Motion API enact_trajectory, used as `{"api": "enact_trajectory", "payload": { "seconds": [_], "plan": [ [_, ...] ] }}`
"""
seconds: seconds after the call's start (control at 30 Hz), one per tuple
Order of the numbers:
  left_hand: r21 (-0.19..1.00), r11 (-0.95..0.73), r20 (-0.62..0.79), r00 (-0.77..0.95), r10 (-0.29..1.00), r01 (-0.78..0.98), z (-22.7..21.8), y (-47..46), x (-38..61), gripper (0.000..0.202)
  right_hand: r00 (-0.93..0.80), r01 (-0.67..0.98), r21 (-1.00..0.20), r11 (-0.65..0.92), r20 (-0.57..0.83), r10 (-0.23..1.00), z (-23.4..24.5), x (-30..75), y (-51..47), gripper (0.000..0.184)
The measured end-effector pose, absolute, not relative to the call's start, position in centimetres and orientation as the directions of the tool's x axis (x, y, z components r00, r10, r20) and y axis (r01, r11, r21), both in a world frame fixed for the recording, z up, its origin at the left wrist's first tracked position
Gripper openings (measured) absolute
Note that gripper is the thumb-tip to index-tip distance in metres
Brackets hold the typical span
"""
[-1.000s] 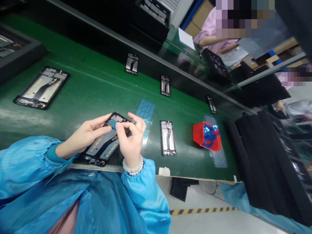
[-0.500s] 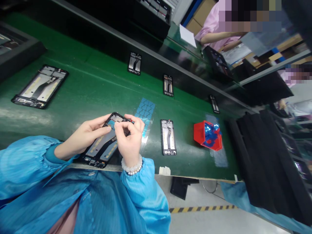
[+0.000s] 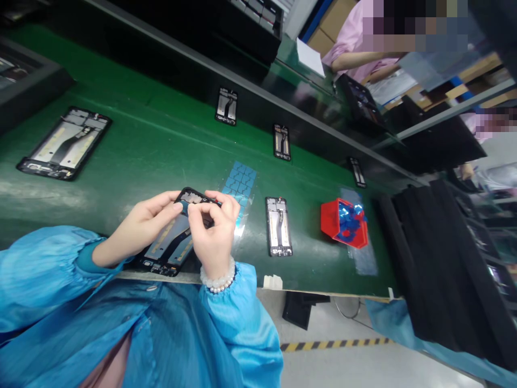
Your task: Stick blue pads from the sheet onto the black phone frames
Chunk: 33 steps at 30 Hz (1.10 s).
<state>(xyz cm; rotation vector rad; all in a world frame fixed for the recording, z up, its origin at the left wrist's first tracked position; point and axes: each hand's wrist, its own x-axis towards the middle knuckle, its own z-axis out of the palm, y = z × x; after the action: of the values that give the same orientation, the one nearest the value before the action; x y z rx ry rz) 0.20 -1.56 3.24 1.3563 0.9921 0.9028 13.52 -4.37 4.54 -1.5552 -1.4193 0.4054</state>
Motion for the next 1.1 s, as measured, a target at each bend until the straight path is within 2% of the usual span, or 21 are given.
{"api": "enact_trajectory", "payload": {
  "seconds": [0.13,0.27,0.4,0.53,0.67,0.7,0.73,0.8,0.83,0.9,0.97,1.03,1.1],
  "plan": [
    [0.992,-0.039,0.001,0.299,0.954,0.119,3.2,-1.7,0.5,0.037,0.257,0.578,-0.802,0.148,0.352,0.9,4.4,13.6,-4.4,0.013],
    [0.991,-0.056,0.022,0.272,0.962,0.118,3.1,-1.8,0.7,0.036,0.24,0.557,-0.814,0.165,0.348,0.906,4.3,13.7,-4.4,0.01],
    [0.991,-0.068,0.038,0.25,0.967,0.114,2.8,-2.0,0.7,0.035,0.226,0.606,-0.774,0.185,0.391,0.892,4.2,13.4,-4.7,0.01],
    [0.982,-0.142,0.113,0.211,0.971,0.127,2.5,-2.4,0.7,0.034,0.279,0.679,-0.707,0.2,0.5,0.82,3.7,12.6,-5.1,0.008],
    [0.958,-0.211,0.172,0.2,0.965,0.195,2.5,-3.0,0.9,0.032,0.375,0.703,-0.689,0.176,0.57,0.732,3.4,11.8,-5.4,0.008],
    [0.952,-0.219,0.178,0.194,0.965,0.214,2.5,-3.2,0.9,0.033,0.4,0.714,-0.682,0.159,0.583,0.708,3.4,11.8,-5.4,0.013],
    [0.947,-0.224,0.183,0.186,0.965,0.231,2.4,-3.3,1.0,0.033,0.423,0.72,-0.679,0.14,0.59,0.688,3.5,12.0,-5.4,0.027],
    [0.932,-0.233,0.188,0.179,0.966,0.277,2.3,-3.3,0.9,0.036,0.441,0.688,-0.715,0.124,0.548,0.711,3.8,12.4,-5.3,0.06],
    [0.92,-0.242,0.192,0.182,0.964,0.308,2.2,-3.3,0.9,0.038,0.429,0.633,-0.763,0.129,0.485,0.762,4.0,12.6,-5.3,0.067],
    [0.879,-0.276,0.215,0.195,0.957,0.388,2.2,-3.0,0.8,0.04,0.362,0.46,-0.881,0.115,0.304,0.881,4.2,12.9,-5.4,0.053],
    [0.824,-0.325,0.254,0.209,0.944,0.464,2.3,-2.7,0.8,0.041,0.318,0.312,-0.947,0.081,0.184,0.93,4.3,12.9,-5.5,0.035],
    [0.78,-0.362,0.29,0.218,0.932,0.51,2.5,-2.3,0.7,0.041,0.329,0.247,-0.967,0.07,0.152,0.932,4.2,12.6,-5.6,0.032],
    [0.753,-0.394,0.319,0.231,0.919,0.527,2.7,-2.2,0.7,0.042,0.338,0.221,-0.973,0.069,0.143,0.93,4.0,12.3,-5.5,0.038]
  ]
}}
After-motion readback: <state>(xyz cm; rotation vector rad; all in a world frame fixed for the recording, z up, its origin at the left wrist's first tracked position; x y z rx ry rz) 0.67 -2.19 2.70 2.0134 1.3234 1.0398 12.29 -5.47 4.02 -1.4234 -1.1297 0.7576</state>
